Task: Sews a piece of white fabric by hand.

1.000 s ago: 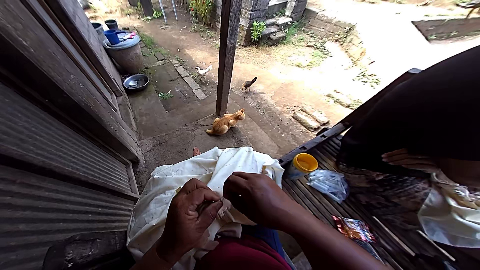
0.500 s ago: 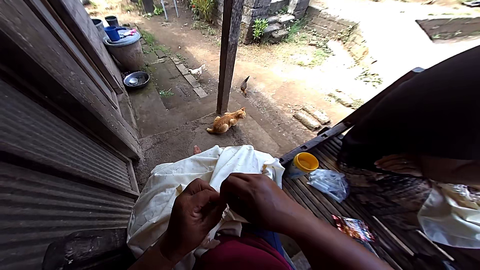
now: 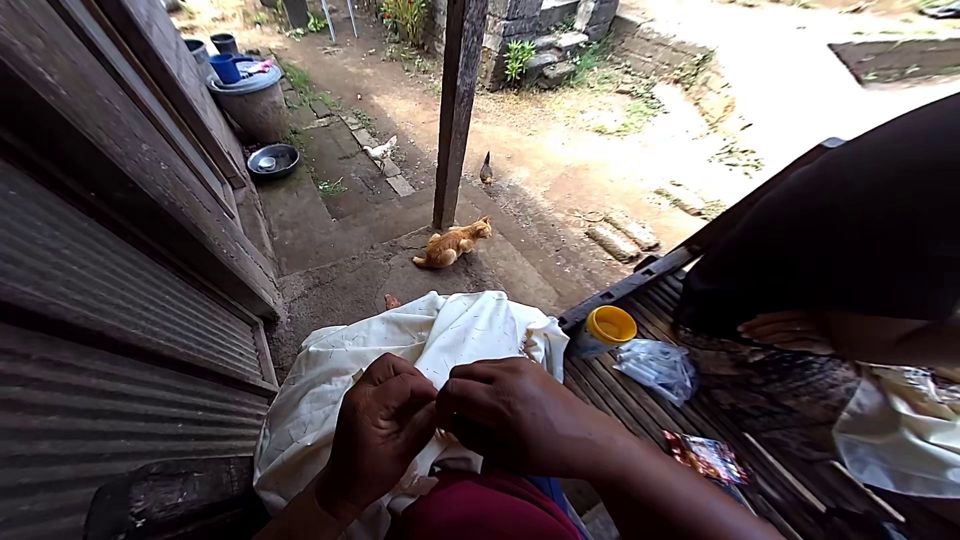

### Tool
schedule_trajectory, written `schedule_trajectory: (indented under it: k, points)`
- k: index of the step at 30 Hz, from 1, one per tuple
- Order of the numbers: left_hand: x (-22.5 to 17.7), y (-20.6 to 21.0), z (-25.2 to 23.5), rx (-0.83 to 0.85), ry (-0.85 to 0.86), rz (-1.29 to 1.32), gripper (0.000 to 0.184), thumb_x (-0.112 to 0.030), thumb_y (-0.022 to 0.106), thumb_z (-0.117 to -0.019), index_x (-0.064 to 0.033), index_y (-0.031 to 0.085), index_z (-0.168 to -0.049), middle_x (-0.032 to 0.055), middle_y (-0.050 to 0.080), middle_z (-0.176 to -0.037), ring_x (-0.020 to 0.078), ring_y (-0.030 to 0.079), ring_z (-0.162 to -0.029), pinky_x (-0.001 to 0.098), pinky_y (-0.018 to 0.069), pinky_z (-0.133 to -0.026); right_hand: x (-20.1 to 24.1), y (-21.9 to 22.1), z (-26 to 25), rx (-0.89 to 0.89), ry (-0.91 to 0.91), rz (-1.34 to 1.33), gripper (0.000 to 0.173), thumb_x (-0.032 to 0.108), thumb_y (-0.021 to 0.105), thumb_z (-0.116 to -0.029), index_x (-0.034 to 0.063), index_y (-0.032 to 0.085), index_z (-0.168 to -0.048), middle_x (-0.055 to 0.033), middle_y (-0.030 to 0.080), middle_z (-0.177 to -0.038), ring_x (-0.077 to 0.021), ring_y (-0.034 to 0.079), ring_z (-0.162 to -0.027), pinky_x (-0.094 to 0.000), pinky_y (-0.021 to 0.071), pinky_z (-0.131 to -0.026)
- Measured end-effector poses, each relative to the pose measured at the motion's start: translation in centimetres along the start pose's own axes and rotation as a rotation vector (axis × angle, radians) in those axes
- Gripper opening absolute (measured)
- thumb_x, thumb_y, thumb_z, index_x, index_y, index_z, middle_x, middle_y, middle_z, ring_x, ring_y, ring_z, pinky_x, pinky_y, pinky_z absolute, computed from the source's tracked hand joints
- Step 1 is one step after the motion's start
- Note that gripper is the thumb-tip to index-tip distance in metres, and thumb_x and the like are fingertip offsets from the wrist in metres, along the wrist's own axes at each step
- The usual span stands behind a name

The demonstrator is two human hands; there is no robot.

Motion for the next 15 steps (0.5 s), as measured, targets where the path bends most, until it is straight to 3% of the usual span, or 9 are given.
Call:
schedule_trajectory:
  k: [4, 8, 12, 15]
  points:
    - [-0.2, -0.1, 0.0, -0.017, 0.005, 0.012, 0.009, -0.019, 0.072, -0.0935, -0.01, 0.073, -0.092, -0.0005, 0.063, -0.098, -0.0002, 0.061, -0.089, 0.0121, 0.0528, -0.074, -1.9, 0.3, 0.2, -0.006, 0.196, 0.144, 0.015, 0.018, 0.058, -0.0968, 0.011, 0.066, -0.086, -0.0032, 0.064, -0.074, -0.0156, 0.064, -0.062, -0.0328, 0.0508, -0.051]
    - [0.1, -0.2, 0.1, -0.004, 0.005, 0.016, 0.018, -0.029, 0.07, -0.0971, -0.011, 0.072, -0.095, -0.0023, 0.062, -0.097, -0.0017, 0.06, -0.09, 0.0117, 0.0516, -0.076, 0.0, 0.2, 0.0, 0.009, 0.001, 0.006, 0.016, 0.016, 0.057, -0.0994, 0.01, 0.067, -0.088, -0.0032, 0.061, -0.073, -0.0154, 0.061, -0.063, -0.0304, 0.0483, -0.052]
    - [-0.3, -0.2, 0.0, -0.012, 0.018, 0.007, 0.009, -0.02, 0.071, -0.0945, -0.0107, 0.073, -0.093, -0.0006, 0.063, -0.099, -0.0005, 0.061, -0.089, 0.0115, 0.0525, -0.074, -1.9, 0.2, 0.0, -0.023, 0.226, 0.151, 0.015, 0.018, 0.057, -0.0963, 0.0111, 0.066, -0.086, -0.0032, 0.064, -0.074, -0.0157, 0.064, -0.061, -0.0328, 0.0504, -0.05]
    - [0.0, -0.5, 0.0, -0.037, 0.018, -0.002, 0.013, -0.023, 0.07, -0.0961, -0.0104, 0.072, -0.093, -0.0013, 0.062, -0.098, -0.0007, 0.06, -0.088, 0.0119, 0.0522, -0.075, -0.6, 0.4, 0.0, 0.031, 0.051, 0.037, 0.016, 0.016, 0.058, -0.0976, 0.0107, 0.066, -0.085, -0.0025, 0.061, -0.071, -0.0146, 0.061, -0.061, -0.0307, 0.048, -0.051]
Point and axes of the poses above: each hand's wrist, its own z-axis away from the middle knuckle, its own y-axis out of the palm, x = y × z, the point moved 8 cm from there along -z, towards the middle knuckle
